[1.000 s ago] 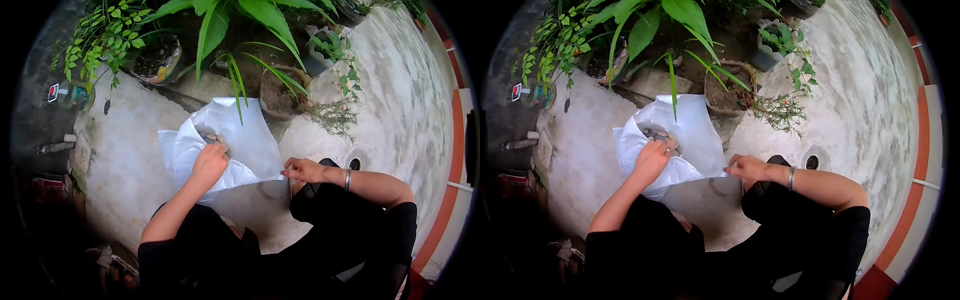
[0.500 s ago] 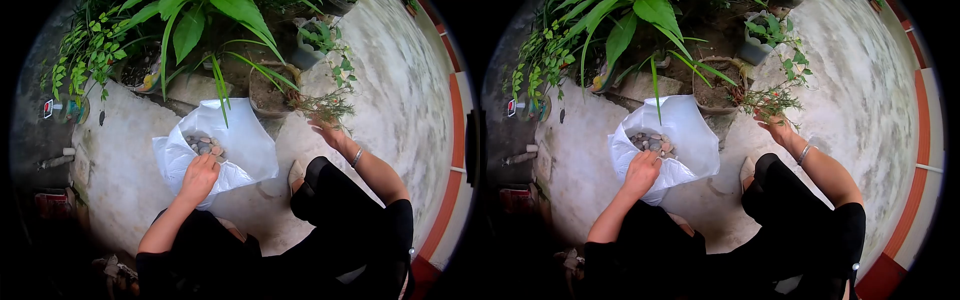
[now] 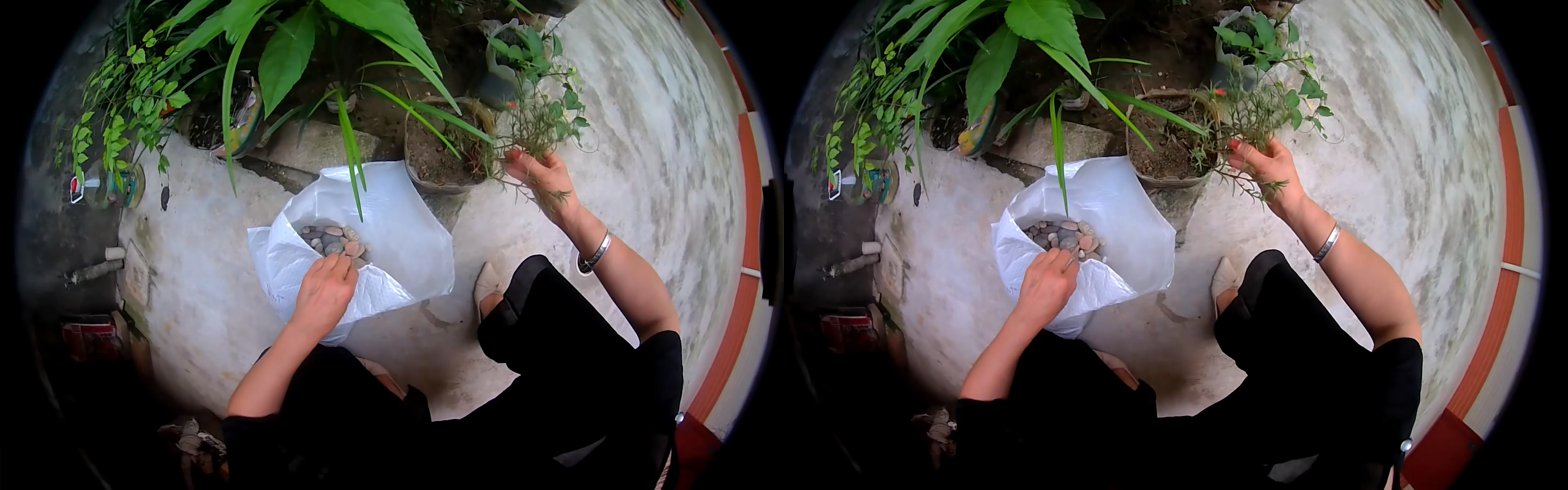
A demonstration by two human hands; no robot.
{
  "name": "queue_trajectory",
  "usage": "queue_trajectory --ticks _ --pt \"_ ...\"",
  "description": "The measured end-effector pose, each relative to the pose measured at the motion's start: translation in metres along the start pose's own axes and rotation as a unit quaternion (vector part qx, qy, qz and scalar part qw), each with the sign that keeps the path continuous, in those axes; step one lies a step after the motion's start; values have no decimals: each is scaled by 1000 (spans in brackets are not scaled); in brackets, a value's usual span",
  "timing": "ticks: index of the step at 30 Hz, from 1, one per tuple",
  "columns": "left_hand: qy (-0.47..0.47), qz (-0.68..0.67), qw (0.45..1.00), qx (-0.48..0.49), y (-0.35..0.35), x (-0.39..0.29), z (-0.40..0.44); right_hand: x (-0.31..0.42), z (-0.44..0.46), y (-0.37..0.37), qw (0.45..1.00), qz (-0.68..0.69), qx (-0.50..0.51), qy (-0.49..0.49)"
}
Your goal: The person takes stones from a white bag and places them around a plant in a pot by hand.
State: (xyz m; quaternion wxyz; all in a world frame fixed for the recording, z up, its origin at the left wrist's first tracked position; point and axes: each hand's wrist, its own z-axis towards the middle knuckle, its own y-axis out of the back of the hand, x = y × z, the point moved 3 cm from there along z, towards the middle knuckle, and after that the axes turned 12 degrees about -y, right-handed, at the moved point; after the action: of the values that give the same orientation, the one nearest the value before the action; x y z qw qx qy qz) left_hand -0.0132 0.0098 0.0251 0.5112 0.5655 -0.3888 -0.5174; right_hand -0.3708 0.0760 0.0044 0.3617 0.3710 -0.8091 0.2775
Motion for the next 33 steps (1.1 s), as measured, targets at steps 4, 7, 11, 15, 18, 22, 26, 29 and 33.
queue_trajectory --ticks 4,7,11,15,18,22,26,29,33 --pt "3 6 1000 5 2 -1 2 1 8 2 1000 14 -10 -6" --pt "4 12 1000 9 2 -2 4 3 6 0 1000 -15 -11 -22" --pt "-6 19 1000 22 2 -3 3 -4 -5 -1 998 -31 -25 -51" --pt "-7 -3 1000 3 4 -5 2 -15 -9 5 998 -33 13 -51" --pt "-10 -20 1000 3 13 -9 2 -27 -23 4 991 -15 46 -122" --pt "2 -25 999 36 33 -11 -1 -39 -48 -6 986 20 49 -159" --pt "23 -57 996 72 52 -9 -8 -65 -58 -3 978 45 64 -191" --pt "21 -70 994 78 60 -8 -11 -82 -59 -1 963 -75 113 -234" --pt "16 -78 992 97 63 -12 -14 -99 -72 -25 930 -186 217 -230"
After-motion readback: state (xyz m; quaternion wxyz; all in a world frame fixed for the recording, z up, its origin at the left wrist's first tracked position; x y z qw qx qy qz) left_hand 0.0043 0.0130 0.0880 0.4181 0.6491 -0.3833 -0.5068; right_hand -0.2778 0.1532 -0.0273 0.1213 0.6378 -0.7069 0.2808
